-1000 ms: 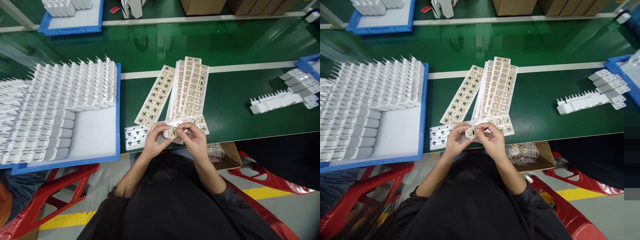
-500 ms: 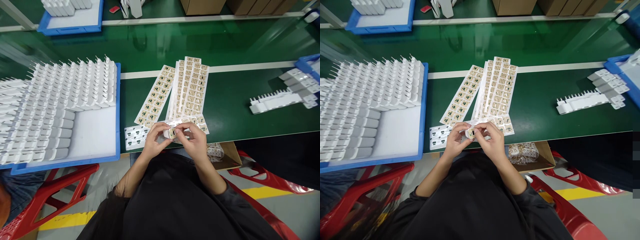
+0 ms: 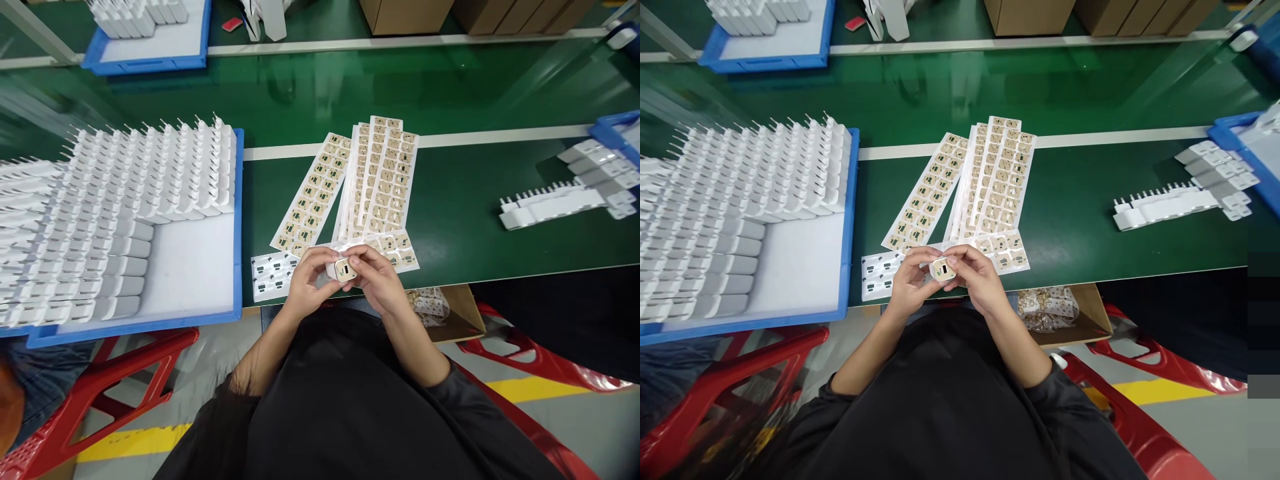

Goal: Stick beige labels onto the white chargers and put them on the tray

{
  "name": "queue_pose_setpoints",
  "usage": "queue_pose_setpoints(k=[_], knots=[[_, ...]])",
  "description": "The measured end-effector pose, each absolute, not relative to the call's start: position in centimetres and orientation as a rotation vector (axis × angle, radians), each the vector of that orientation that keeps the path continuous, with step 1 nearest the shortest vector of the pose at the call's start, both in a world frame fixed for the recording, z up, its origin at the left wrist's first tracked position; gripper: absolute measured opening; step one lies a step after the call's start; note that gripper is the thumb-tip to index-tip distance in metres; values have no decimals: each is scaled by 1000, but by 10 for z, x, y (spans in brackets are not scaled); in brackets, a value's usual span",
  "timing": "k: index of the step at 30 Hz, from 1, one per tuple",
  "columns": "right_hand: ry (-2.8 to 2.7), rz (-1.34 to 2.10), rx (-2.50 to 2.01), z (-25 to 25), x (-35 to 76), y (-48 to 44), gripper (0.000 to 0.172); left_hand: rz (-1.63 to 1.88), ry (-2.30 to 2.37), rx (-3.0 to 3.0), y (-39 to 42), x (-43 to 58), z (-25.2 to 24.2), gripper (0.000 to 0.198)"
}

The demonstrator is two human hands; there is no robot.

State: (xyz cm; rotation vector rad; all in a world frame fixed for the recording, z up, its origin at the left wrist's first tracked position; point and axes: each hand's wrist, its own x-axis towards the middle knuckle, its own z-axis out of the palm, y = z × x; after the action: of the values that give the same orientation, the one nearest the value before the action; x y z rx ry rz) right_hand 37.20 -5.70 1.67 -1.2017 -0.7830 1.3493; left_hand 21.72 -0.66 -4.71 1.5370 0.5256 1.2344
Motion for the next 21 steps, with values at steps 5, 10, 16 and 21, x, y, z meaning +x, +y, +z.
queue_pose_setpoints(k=[5, 10, 16, 21], knots=[[-796, 1432, -1105, 12, 372, -61, 39, 1253, 519, 1482, -7, 218, -48, 38], [-926, 1297, -1155, 9, 367, -62, 41, 1289, 482, 1524, -5, 220, -50, 38], [-957, 1097, -1277, 5, 354, -61, 36, 1333, 479, 1711, -5, 220, -50, 34], [-864, 1074, -1269, 2, 347, -61, 26, 1345, 463, 1753, -6, 220, -47, 37]])
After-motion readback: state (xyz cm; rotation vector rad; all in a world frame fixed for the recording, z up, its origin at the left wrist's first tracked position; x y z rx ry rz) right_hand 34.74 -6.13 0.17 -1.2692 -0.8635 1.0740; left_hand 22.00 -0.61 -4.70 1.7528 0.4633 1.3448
